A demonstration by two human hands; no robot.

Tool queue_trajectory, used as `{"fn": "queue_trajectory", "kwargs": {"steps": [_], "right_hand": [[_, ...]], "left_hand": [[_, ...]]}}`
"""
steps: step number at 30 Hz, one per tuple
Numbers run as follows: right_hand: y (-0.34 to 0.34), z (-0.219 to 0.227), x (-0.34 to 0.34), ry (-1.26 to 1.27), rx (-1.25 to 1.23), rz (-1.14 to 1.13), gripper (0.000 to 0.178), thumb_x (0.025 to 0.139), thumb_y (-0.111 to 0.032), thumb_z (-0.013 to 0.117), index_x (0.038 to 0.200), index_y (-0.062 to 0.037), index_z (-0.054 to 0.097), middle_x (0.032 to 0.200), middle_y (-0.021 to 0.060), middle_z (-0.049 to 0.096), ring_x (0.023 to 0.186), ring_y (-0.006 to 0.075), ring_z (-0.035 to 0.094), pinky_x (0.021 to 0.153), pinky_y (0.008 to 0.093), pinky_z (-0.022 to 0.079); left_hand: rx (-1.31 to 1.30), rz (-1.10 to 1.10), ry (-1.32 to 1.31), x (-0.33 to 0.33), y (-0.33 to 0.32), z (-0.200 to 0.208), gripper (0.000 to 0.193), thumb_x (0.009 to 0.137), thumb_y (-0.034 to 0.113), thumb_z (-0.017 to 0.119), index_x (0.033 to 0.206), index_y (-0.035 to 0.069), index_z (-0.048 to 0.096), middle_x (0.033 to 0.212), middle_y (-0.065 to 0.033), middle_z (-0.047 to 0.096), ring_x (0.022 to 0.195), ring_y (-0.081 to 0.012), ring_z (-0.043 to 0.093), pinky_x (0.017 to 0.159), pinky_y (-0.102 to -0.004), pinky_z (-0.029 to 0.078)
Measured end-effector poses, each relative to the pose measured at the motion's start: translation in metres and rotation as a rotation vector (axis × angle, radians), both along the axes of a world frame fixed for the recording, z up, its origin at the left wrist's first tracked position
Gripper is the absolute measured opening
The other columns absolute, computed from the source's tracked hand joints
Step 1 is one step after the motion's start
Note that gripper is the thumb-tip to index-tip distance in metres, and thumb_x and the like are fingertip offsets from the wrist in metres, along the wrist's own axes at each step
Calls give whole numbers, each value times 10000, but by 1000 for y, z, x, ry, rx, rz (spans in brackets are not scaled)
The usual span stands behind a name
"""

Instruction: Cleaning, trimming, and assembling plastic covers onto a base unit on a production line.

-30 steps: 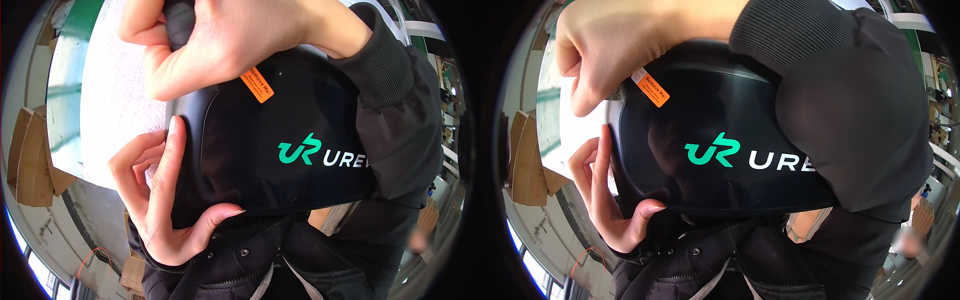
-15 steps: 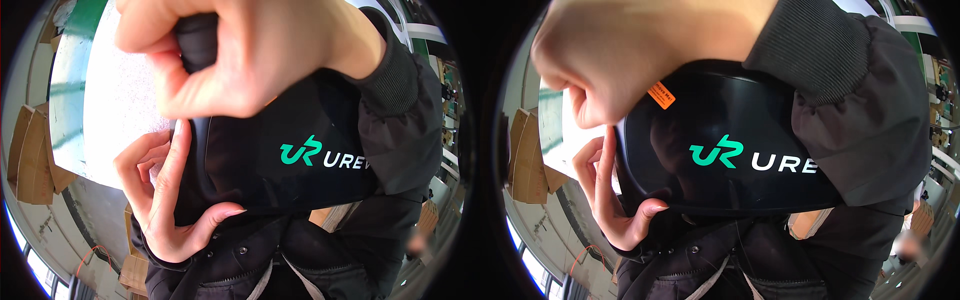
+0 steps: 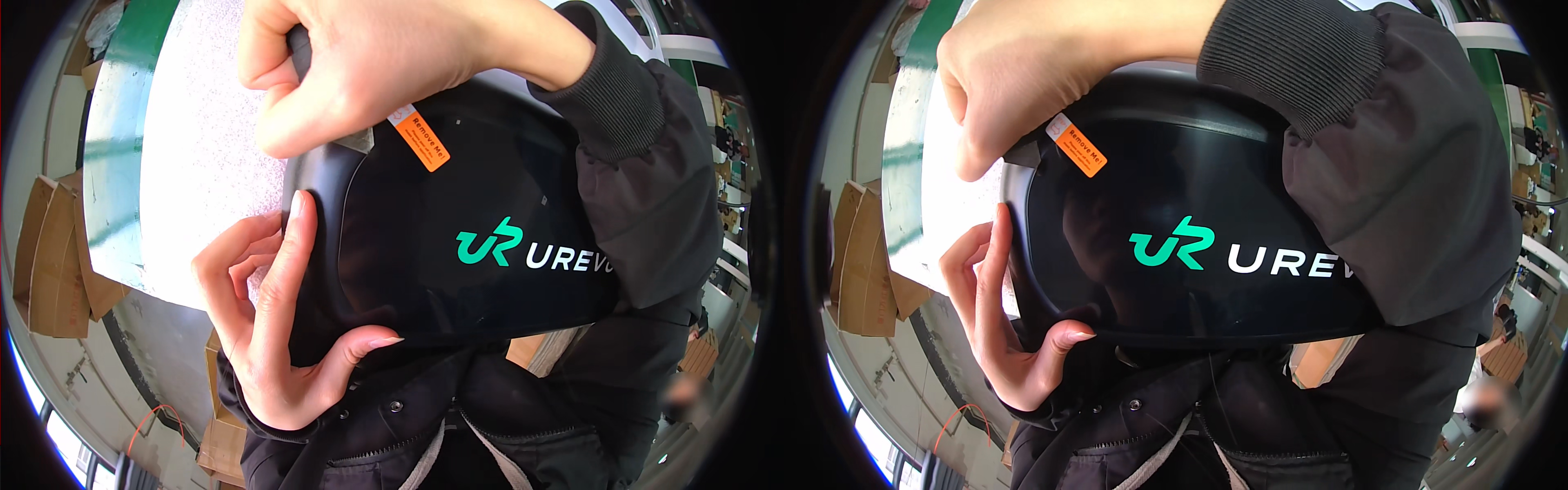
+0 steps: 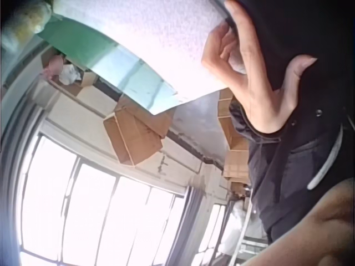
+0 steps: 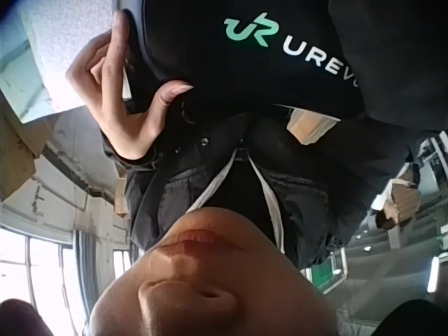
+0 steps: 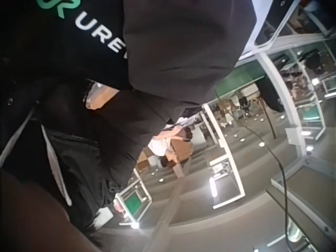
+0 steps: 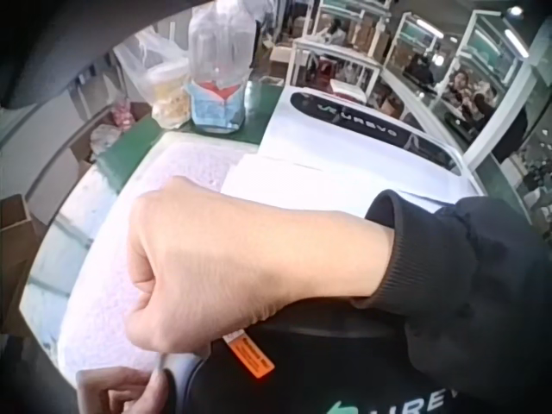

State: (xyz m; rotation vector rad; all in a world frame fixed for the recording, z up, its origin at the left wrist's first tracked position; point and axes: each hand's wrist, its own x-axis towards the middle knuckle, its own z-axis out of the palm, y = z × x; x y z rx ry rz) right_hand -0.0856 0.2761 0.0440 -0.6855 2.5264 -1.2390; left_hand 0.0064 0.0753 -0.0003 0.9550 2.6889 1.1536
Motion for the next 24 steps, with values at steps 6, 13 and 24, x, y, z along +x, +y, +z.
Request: {"fn": "queue_trajectory", "kwargs": {"steps": [6, 13, 24], "right_hand": [[9, -1, -12, -213, -66, 173, 271, 595, -53, 546, 371, 13, 410, 346, 65, 386, 322, 95, 335, 340, 262, 259], [12, -28, -16, 145, -340, 264, 279, 590, -48, 564, 374, -1, 393, 350, 39, 352, 351, 61, 318, 360, 243, 244], [16, -22, -5, 98, -394, 212, 316, 632, -75, 623, 397, -16, 419, 368, 6, 383, 372, 39, 363, 374, 226, 259]], "left_hand": [[20, 12, -16, 0, 2, -3, 957, 579, 603, 692, 1261, -33, 476, 1097, -143, 426, 1009, -245, 462, 861, -358, 387], [-43, 28, 6, -1, 12, 13, 908, 554, 524, 746, 1226, -32, 493, 1132, -151, 447, 1043, -262, 466, 885, -366, 386], [-14, -63, -55, -10, 25, 36, 820, 501, 237, 814, 1205, -25, 484, 1182, -164, 427, 1092, -300, 457, 942, -381, 360]]}}
